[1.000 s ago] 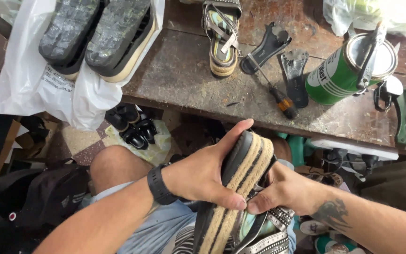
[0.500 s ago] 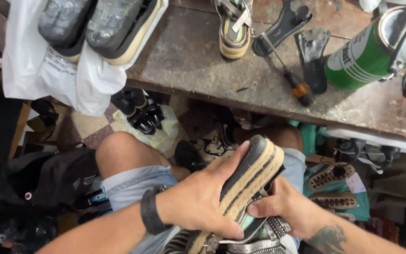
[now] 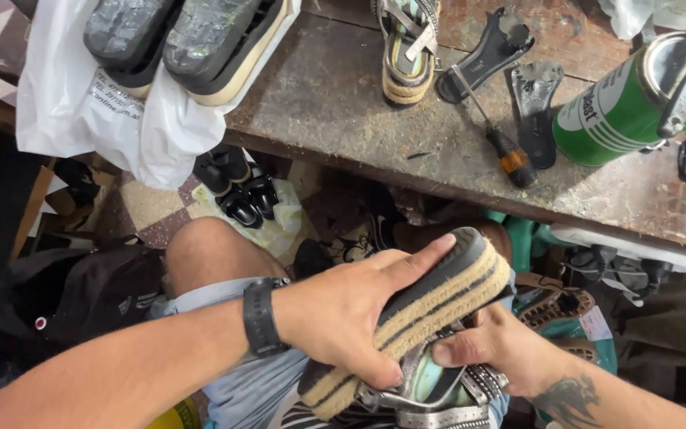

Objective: Disassembling a sandal by prying the sole away from the upper using a tool at a repair bench.

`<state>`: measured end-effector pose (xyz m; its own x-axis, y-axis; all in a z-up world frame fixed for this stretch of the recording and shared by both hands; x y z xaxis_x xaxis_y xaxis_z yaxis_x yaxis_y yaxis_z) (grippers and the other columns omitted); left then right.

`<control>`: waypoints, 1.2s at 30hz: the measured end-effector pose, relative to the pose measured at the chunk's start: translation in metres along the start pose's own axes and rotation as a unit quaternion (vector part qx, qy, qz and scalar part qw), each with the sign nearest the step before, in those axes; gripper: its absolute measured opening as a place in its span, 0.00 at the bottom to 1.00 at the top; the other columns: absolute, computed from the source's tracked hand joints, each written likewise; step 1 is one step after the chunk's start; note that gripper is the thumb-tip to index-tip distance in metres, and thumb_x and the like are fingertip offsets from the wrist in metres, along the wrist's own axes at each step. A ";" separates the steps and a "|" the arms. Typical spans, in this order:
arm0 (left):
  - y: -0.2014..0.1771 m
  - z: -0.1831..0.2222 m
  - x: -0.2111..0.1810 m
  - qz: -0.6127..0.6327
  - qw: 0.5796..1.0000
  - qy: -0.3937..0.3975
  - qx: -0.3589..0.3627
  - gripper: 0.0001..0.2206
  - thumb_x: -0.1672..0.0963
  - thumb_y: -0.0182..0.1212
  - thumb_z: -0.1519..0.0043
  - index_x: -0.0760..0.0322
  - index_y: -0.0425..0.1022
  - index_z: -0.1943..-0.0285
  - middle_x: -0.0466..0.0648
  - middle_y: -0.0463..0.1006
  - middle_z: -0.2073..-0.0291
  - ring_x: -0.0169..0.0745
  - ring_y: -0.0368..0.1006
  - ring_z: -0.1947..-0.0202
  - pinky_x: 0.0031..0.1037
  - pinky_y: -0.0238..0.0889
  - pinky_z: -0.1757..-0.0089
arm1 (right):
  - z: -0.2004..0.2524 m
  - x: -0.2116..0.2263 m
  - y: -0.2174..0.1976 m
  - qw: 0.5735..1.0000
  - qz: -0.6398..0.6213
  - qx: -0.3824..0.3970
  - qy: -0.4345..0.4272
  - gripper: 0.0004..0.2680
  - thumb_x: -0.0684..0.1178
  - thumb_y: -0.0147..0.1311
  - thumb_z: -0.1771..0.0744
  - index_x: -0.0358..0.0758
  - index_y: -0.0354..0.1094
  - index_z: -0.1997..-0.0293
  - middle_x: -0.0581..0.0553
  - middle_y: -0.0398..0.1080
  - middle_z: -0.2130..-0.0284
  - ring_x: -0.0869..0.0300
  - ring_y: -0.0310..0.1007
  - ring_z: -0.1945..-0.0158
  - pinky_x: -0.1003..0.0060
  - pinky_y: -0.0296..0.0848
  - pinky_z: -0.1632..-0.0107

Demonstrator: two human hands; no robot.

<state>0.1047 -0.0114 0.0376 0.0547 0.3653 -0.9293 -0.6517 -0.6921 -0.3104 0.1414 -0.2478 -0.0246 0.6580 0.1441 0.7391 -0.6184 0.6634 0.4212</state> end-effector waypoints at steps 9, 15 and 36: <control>-0.010 -0.001 -0.003 -0.026 0.999 0.020 0.022 0.62 0.49 0.66 0.58 0.45 0.26 0.14 0.63 0.67 0.38 0.57 0.72 0.40 0.30 0.62 0.41 | 0.002 -0.008 -0.003 0.996 -0.071 0.003 0.045 0.23 0.38 0.71 0.43 0.20 0.74 0.43 0.27 0.83 0.49 0.36 0.85 0.49 0.38 0.84 0.44; -0.027 0.017 -0.007 0.012 0.990 0.091 0.109 0.54 0.53 0.66 0.60 0.51 0.46 0.16 0.54 0.67 0.25 0.50 0.69 0.31 0.32 0.56 0.34 | 0.059 -0.112 -0.144 0.964 0.090 0.249 0.020 0.14 0.32 0.70 0.35 0.33 0.66 0.78 0.42 0.66 0.81 0.54 0.62 0.80 0.52 0.65 0.75; -0.016 -0.009 -0.020 -0.242 0.912 0.318 -0.094 0.19 0.66 0.44 0.42 0.63 0.75 0.45 0.48 0.78 0.39 0.56 0.71 0.30 0.39 0.66 0.32 | -0.006 0.044 -0.006 0.885 0.356 0.265 0.140 0.06 0.40 0.63 0.40 0.43 0.70 0.66 0.52 0.75 0.68 0.64 0.73 0.65 0.69 0.73 0.62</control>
<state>0.1207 -0.0134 0.0597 0.7688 0.2622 -0.5832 -0.2965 -0.6619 -0.6885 0.1765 -0.2408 0.0022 0.0547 0.6126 0.7885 -0.9849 -0.0966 0.1434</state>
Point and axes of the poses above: each hand's wrist, its own z-axis away from the middle knuckle, its own y-axis out of the palm, x = y × z, the point moved 2 cm from there along -z, towards the middle knuckle
